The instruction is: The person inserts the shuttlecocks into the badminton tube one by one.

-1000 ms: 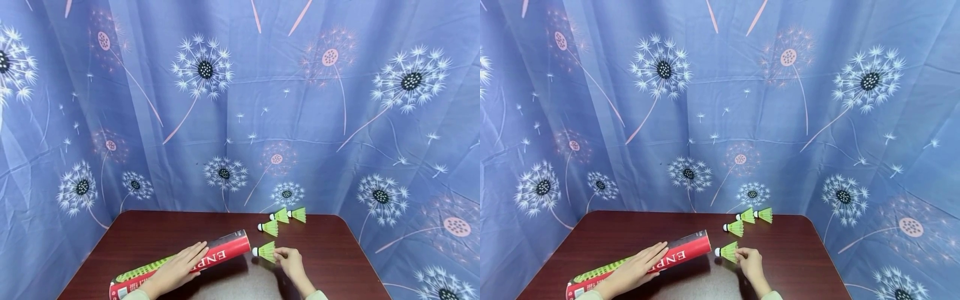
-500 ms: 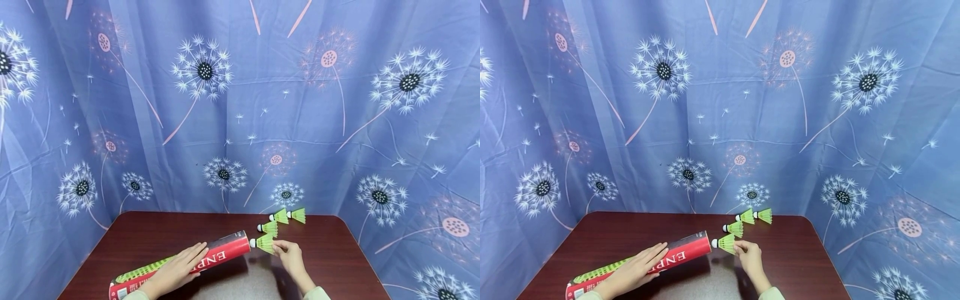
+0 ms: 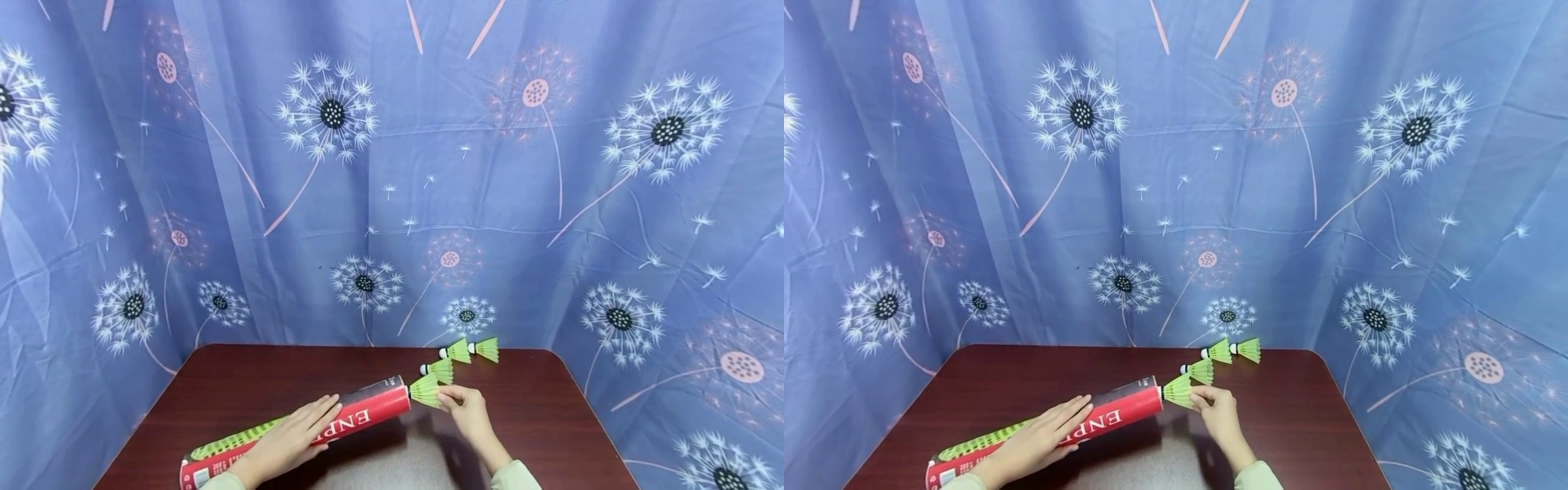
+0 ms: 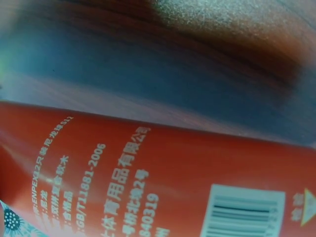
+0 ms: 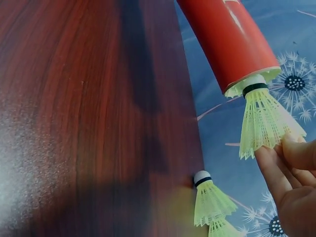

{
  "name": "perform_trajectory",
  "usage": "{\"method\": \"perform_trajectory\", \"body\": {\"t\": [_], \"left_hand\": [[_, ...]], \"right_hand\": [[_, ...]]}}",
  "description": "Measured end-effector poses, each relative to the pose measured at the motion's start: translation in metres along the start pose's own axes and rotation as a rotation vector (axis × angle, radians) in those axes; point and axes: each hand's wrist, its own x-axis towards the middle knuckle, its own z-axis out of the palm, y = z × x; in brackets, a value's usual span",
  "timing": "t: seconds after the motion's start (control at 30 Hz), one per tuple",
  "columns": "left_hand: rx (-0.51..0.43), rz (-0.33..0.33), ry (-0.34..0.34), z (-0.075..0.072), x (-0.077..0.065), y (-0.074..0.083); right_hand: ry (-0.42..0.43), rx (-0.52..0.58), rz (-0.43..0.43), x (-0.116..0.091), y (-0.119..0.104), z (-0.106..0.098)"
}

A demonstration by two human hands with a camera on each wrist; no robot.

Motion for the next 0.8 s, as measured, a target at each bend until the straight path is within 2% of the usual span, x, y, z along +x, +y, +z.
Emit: {"method": "perform_trajectory", "body": {"t": [0.27,0.53,0.7,0.8], "left_hand": [[0.007,0.015,-0.001,0.0,0.002,0.001],[-0.003,0.019,0.013,0.001,0.004,0.003],[-0.006,0.008,-0.001,0.0,0.004,0.004],[-0.009,0.006,-0.005,0.001,0.004,0.003]], "right_hand": [[-0.086,0.032,-0.087,0.0,-0.004,0.007],[-0.16,0.043,-0.047,0.002,-0.002,0.016],[-0.133,-0.022,-0.064,0.003,-0.003,0.02],[-0.071,-0.084,-0.113,0.004,-0.003,0.022]]}}
